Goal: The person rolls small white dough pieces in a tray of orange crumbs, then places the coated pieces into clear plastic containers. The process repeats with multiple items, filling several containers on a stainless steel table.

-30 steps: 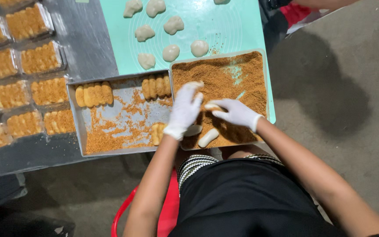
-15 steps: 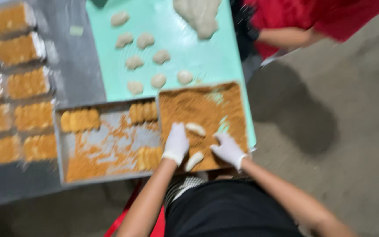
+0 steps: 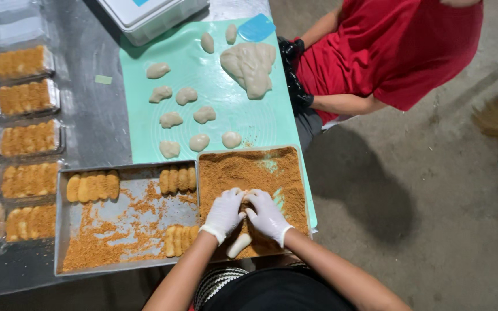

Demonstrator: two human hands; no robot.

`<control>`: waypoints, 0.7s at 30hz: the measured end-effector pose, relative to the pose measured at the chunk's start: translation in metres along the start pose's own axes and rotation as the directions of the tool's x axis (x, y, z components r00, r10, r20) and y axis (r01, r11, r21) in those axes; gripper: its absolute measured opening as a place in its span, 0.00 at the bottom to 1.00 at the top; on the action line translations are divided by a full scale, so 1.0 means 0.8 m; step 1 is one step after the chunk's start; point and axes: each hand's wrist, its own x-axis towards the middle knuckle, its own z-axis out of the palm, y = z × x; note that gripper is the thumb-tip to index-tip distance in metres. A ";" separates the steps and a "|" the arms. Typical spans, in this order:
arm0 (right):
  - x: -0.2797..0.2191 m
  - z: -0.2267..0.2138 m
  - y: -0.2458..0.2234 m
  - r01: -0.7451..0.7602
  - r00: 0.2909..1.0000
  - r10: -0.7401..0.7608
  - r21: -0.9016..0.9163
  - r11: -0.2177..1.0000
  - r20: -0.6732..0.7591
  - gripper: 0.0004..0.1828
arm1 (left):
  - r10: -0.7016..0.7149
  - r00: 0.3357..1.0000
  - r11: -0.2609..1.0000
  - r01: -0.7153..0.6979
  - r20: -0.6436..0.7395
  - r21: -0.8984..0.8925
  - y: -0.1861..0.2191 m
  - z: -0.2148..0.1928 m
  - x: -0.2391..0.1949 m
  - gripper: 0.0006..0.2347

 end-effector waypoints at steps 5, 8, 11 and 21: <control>0.001 -0.004 -0.015 0.036 0.998 -0.034 -0.033 0.999 0.058 0.32 | -0.088 0.996 0.984 0.083 -0.021 -0.157 -0.030 0.030 0.007 0.23; 0.007 -0.002 -0.002 -0.036 0.998 0.034 0.035 0.999 0.058 0.33 | -0.186 0.982 0.921 0.190 0.046 -0.339 -0.048 0.041 0.010 0.18; 0.016 -0.003 0.015 -0.299 0.946 0.268 0.173 0.938 0.184 0.29 | -0.261 0.963 0.870 0.265 0.067 -0.415 -0.057 0.048 0.007 0.15; 0.014 0.008 -0.031 -0.517 0.840 0.507 0.572 0.637 0.193 0.27 | -0.446 0.892 -0.137 0.011 0.071 -0.991 0.027 0.082 0.032 0.29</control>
